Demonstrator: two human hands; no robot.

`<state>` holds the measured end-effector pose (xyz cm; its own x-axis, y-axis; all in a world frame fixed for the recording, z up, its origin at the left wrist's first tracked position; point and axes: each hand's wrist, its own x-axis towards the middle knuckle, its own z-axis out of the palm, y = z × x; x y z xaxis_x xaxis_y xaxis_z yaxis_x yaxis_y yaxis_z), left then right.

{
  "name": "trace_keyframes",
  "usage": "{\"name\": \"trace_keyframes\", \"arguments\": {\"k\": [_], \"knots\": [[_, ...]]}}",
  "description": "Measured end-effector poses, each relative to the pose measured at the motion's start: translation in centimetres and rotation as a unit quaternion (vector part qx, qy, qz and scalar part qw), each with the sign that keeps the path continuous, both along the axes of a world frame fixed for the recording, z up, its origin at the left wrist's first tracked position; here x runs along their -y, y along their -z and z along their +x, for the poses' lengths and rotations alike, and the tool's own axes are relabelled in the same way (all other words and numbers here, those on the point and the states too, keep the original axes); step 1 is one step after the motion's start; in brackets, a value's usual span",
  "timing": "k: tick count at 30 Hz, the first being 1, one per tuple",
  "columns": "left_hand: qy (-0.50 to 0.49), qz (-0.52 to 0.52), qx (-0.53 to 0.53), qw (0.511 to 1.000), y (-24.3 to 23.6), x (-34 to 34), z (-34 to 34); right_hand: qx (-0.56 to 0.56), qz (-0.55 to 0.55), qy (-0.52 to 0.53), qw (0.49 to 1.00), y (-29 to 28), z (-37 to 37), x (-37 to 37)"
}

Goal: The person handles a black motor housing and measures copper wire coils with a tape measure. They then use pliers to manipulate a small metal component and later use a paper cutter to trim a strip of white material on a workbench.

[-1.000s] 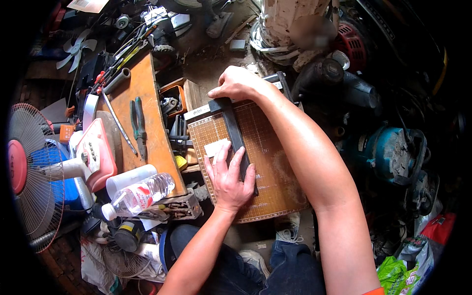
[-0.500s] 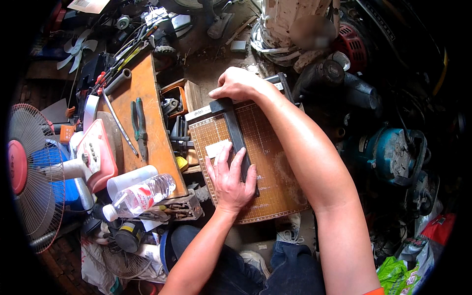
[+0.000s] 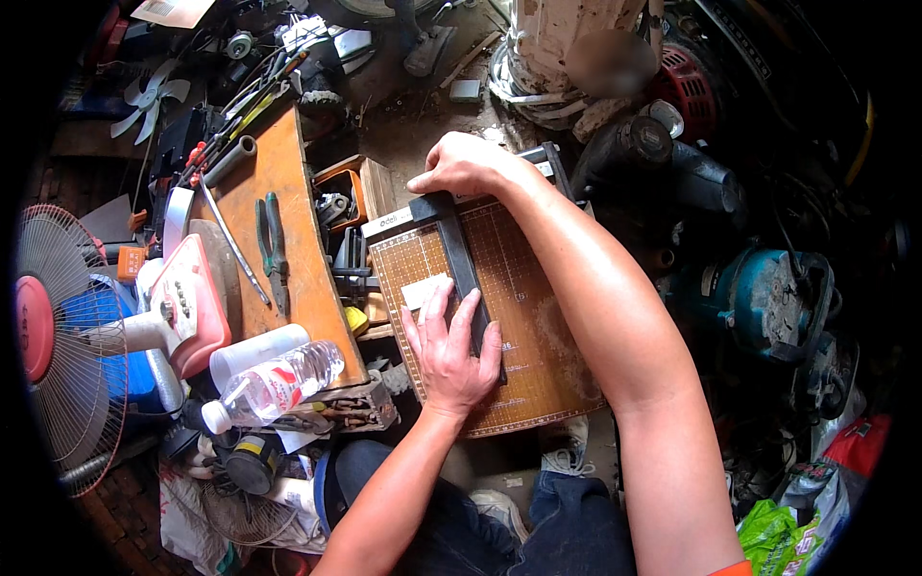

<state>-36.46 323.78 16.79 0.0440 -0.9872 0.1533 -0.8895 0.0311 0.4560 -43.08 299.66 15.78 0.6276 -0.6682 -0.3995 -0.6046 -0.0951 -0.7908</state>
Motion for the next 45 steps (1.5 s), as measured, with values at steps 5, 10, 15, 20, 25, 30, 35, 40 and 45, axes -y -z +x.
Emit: {"name": "trace_keyframes", "arguments": {"k": [5, 10, 15, 20, 25, 30, 35, 40, 45], "knots": [[0.002, 0.003, -0.005, 1.0, -0.2, 0.0, 0.0, 0.006, -0.005, 0.01, 1.0, 0.2, 0.0, -0.1], [0.0, 0.005, -0.008, 1.0, -0.1, 0.0, -0.1, -0.004, -0.012, -0.002, 1.0, -0.2, 0.1, -0.1], [-0.001, 0.005, -0.008, 1.0, -0.2, -0.1, 0.0, 0.004, -0.007, 0.004, 1.0, -0.1, 0.1, -0.1], [-0.005, -0.003, -0.002, 1.0, 0.0, -0.2, 0.2, 0.014, 0.018, 0.001, 1.0, -0.3, 0.1, -0.1], [-0.003, 0.003, 0.011, 1.0, 0.0, 0.0, -0.3, 0.003, 0.014, -0.012, 1.0, -0.1, -0.2, 0.1], [-0.007, 0.0, 0.01, 1.0, 0.6, 0.1, -0.7, -0.028, 0.001, -0.04, 0.999, 0.6, -0.1, 0.4], [-0.017, 0.011, 0.016, 1.0, 0.2, -0.1, 0.4, -0.057, -0.015, -0.065, 0.996, 0.1, 1.2, 0.6], [-0.021, 0.003, -0.033, 0.999, 0.0, 0.3, -0.5, 0.079, -0.188, 0.097, 0.974, 0.8, -1.6, -1.3], [0.008, 0.024, -0.067, 0.997, -0.7, -0.9, 0.9, 0.151, -0.224, 0.161, 0.949, -5.3, -3.1, -8.7]]}}
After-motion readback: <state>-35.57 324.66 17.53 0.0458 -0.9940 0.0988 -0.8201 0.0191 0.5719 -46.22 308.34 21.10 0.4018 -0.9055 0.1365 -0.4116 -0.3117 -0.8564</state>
